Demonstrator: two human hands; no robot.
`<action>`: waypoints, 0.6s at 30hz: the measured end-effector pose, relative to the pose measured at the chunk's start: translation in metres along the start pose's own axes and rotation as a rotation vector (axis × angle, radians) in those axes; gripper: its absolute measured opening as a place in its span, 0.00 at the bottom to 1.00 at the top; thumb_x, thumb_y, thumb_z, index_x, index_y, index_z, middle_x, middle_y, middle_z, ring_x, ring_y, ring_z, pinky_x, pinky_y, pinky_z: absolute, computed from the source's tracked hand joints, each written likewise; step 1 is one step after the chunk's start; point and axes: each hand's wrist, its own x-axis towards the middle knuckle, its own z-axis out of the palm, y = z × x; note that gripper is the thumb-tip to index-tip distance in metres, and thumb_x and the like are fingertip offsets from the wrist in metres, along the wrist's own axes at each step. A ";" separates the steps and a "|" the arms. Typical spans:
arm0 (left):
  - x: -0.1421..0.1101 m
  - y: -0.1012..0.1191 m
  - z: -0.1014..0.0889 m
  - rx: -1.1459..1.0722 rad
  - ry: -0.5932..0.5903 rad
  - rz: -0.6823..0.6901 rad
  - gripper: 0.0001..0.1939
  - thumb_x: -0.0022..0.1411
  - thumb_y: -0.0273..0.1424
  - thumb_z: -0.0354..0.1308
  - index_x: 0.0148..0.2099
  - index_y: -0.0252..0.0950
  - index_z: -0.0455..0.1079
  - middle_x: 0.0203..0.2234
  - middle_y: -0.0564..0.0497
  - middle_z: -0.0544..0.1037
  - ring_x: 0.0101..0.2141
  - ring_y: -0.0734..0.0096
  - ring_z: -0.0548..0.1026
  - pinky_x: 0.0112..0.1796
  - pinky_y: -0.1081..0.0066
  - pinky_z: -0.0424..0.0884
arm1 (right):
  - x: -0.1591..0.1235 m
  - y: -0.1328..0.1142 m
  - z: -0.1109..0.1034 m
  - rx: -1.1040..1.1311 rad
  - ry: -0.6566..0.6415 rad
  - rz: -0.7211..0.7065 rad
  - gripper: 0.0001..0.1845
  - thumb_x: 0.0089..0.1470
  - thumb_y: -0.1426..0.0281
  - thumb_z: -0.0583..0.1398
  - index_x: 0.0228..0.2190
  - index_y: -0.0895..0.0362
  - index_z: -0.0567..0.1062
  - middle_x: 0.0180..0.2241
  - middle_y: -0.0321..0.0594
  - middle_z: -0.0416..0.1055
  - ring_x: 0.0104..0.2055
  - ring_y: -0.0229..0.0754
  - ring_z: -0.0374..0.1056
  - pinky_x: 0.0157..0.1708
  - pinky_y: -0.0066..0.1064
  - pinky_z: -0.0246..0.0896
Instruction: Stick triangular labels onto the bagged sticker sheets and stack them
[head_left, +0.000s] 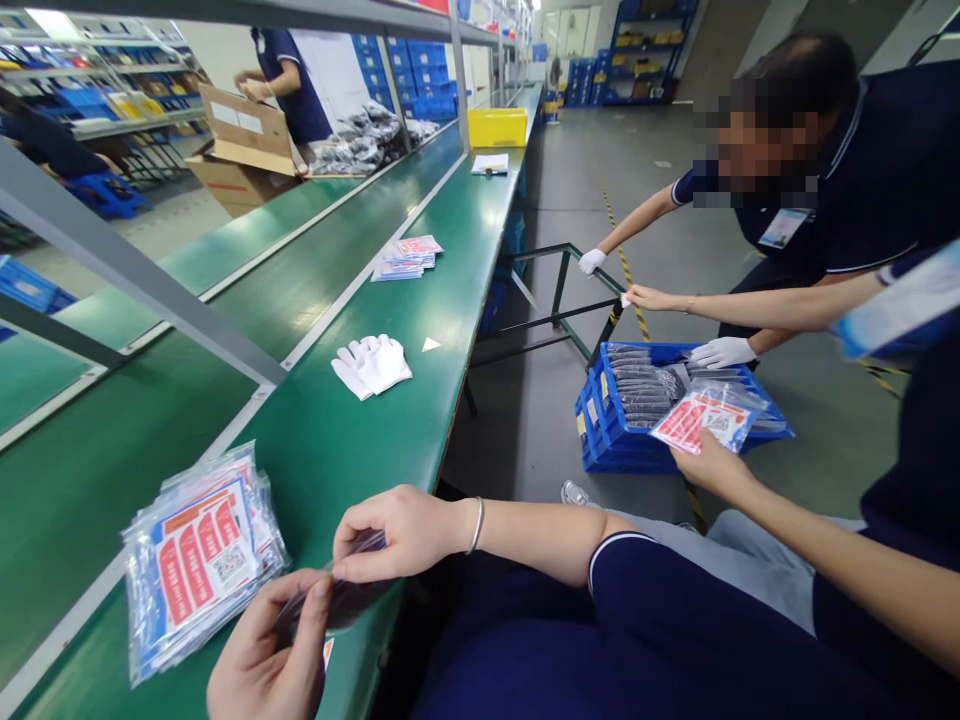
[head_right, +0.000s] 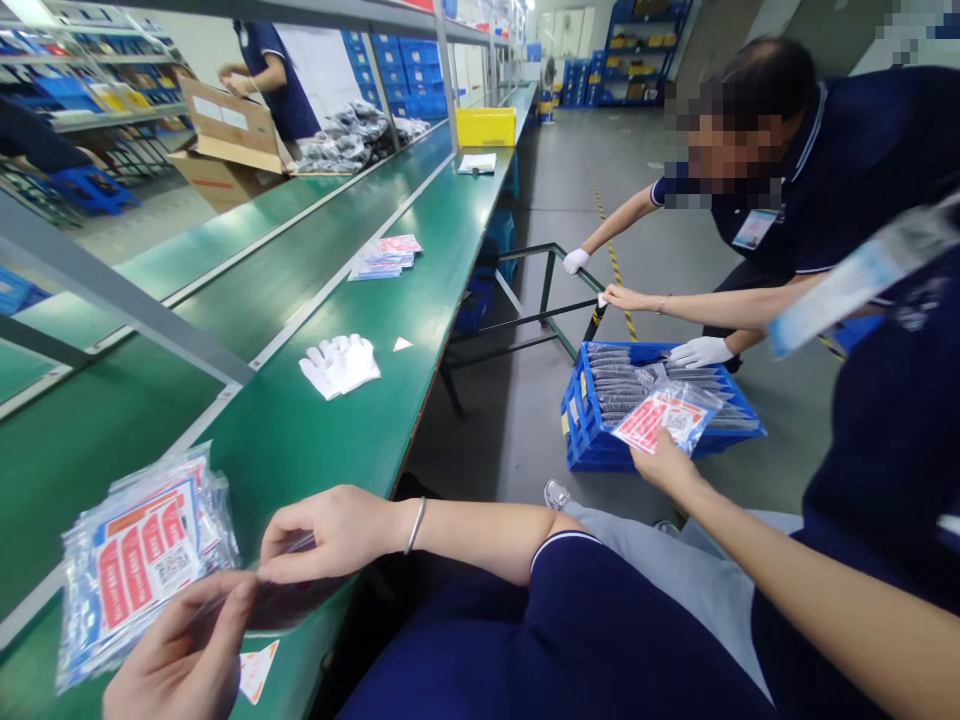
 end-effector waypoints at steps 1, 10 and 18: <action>0.000 -0.001 -0.001 0.000 -0.005 0.005 0.23 0.50 0.52 0.64 0.34 0.36 0.72 0.29 0.52 0.77 0.28 0.72 0.73 0.33 0.78 0.71 | 0.000 0.000 0.000 0.005 0.001 0.000 0.08 0.54 0.67 0.63 0.30 0.60 0.72 0.29 0.34 0.71 0.31 0.31 0.65 0.35 0.20 0.60; 0.003 -0.008 -0.002 0.007 -0.018 0.009 0.22 0.51 0.52 0.64 0.34 0.36 0.73 0.28 0.51 0.77 0.28 0.71 0.74 0.33 0.76 0.71 | -0.001 -0.003 0.002 0.009 0.015 0.035 0.07 0.53 0.68 0.63 0.29 0.60 0.73 0.29 0.34 0.71 0.31 0.31 0.65 0.34 0.20 0.59; 0.001 -0.015 -0.003 0.014 -0.023 0.014 0.21 0.52 0.50 0.63 0.35 0.36 0.73 0.29 0.51 0.77 0.28 0.71 0.75 0.32 0.76 0.72 | -0.002 -0.002 0.004 0.007 0.019 0.043 0.07 0.53 0.67 0.63 0.29 0.59 0.73 0.29 0.33 0.71 0.31 0.31 0.65 0.35 0.21 0.60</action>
